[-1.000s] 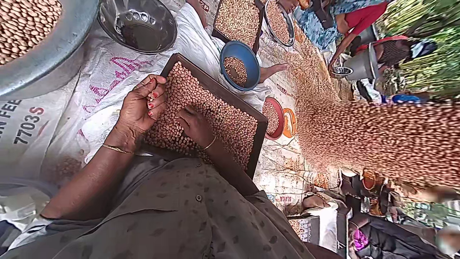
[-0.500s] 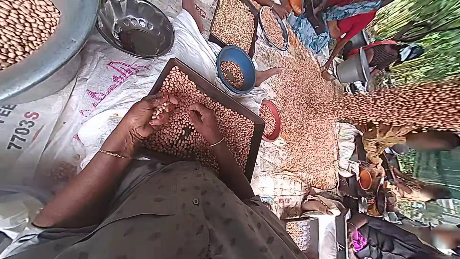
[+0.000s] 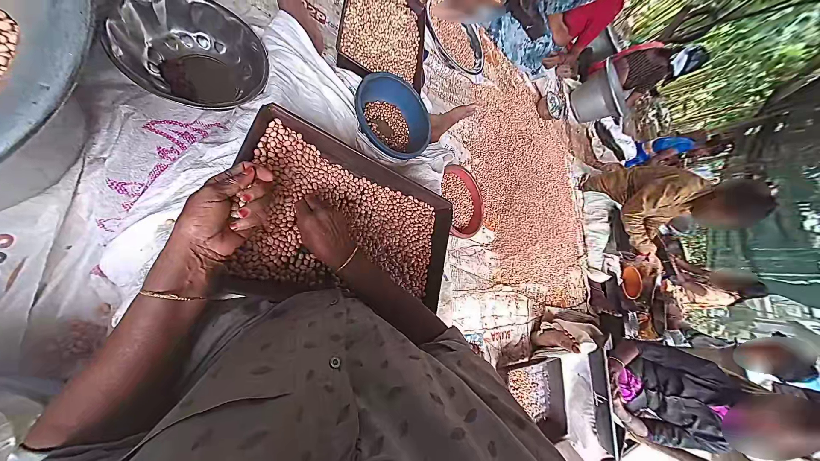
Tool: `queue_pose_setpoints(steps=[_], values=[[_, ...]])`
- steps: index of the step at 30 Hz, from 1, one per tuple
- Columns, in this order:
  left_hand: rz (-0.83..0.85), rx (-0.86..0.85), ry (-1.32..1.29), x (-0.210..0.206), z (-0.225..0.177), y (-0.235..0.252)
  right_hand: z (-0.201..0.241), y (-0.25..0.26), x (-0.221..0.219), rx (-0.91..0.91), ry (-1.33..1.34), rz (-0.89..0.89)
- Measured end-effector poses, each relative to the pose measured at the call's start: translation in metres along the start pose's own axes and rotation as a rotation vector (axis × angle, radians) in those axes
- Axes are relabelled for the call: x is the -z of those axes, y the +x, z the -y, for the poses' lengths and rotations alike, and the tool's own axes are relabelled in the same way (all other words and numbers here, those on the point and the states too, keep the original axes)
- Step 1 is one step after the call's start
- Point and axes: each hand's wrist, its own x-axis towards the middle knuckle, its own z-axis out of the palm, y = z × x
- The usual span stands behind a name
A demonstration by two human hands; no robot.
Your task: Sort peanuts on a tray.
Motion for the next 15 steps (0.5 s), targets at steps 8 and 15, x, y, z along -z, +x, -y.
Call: queue_pose_setpoints(steps=[8, 15], values=[[0.031, 0.049, 0.045, 0.003, 0.000, 0.003, -0.080, 0.041, 0.063, -0.413, 1.113, -0.585], [-0.044, 0.056, 0.141, 0.002, 0.002, 0.006, -0.071, 0.020, 0.017, -0.223, 0.130, -0.048]])
